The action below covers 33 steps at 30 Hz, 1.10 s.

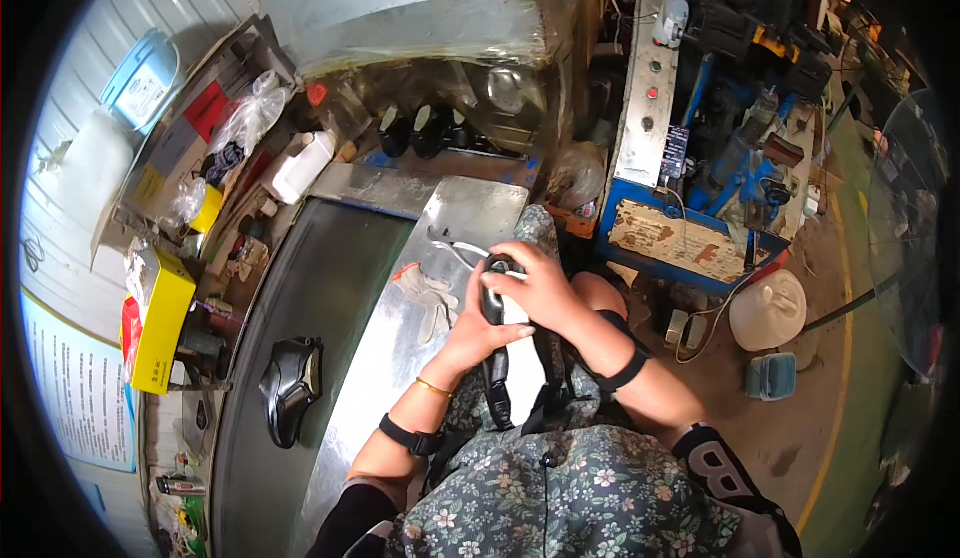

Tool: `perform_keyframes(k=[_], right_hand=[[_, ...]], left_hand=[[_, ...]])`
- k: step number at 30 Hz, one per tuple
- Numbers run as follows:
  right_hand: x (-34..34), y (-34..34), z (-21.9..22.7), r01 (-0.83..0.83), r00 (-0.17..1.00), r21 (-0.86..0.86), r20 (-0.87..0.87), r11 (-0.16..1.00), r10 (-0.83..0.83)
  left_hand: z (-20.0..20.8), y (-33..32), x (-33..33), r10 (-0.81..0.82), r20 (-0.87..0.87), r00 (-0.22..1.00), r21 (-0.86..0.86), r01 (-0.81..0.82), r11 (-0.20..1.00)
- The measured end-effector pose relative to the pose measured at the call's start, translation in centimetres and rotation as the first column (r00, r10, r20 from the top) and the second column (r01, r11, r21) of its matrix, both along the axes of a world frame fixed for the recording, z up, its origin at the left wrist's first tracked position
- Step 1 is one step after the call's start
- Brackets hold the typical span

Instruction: Process shoe components using industrial machines and tools in a factory setting.

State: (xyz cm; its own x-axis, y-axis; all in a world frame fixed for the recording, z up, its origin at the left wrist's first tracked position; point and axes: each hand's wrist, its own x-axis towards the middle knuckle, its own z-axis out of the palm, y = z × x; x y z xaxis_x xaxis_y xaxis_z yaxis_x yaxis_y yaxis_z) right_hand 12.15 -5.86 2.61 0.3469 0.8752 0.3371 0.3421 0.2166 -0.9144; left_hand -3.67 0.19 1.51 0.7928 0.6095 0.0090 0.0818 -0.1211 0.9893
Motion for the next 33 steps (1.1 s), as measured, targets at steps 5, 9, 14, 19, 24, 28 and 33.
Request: perform_keyframes(k=[5,9,14,19,24,28,33], right_hand=[[4.2,-4.6,0.9,-0.297,0.736,0.012,-0.635,0.955,0.237],[6.7,-6.4,0.4,-0.133,0.662,-0.255,-0.742,0.958,-0.106],[9.5,-7.8,0.1,-0.177,0.74,-0.371,-0.661,0.912,-0.125],[12.2,-14.6,-3.7,-0.419,0.734,-0.499,-0.678,0.758,-0.041],[10.1,-19.7,-8.6,-0.309,0.439,-0.472,-0.841,0.826,-0.316],[8.0,-17.5,-7.7,-0.096,0.446,-0.332,-0.857,0.938,-0.258],[11.7,-4.9,-4.8,0.232,0.298,-0.186,-0.921,0.955,-0.252]], left_hand=[[0.1,-2.2,1.3,-0.021,0.048,0.999,0.117,0.015,0.993],[1.6,-3.1,3.4,-0.133,-0.045,0.99,0.165,0.139,0.976],[3.3,-6.1,4.3,0.019,-0.289,0.957,0.68,0.191,0.708],[2.1,-7.8,4.2,-0.56,-0.238,0.794,0.551,0.585,0.596],[0.4,-3.8,1.2,-0.673,-0.048,0.738,0.278,0.657,0.701],[-1.2,0.0,-5.6,0.138,0.031,0.99,0.101,-0.14,0.985],[-4.2,0.0,-14.3,0.709,-0.181,0.681,-0.167,-0.732,0.661]])
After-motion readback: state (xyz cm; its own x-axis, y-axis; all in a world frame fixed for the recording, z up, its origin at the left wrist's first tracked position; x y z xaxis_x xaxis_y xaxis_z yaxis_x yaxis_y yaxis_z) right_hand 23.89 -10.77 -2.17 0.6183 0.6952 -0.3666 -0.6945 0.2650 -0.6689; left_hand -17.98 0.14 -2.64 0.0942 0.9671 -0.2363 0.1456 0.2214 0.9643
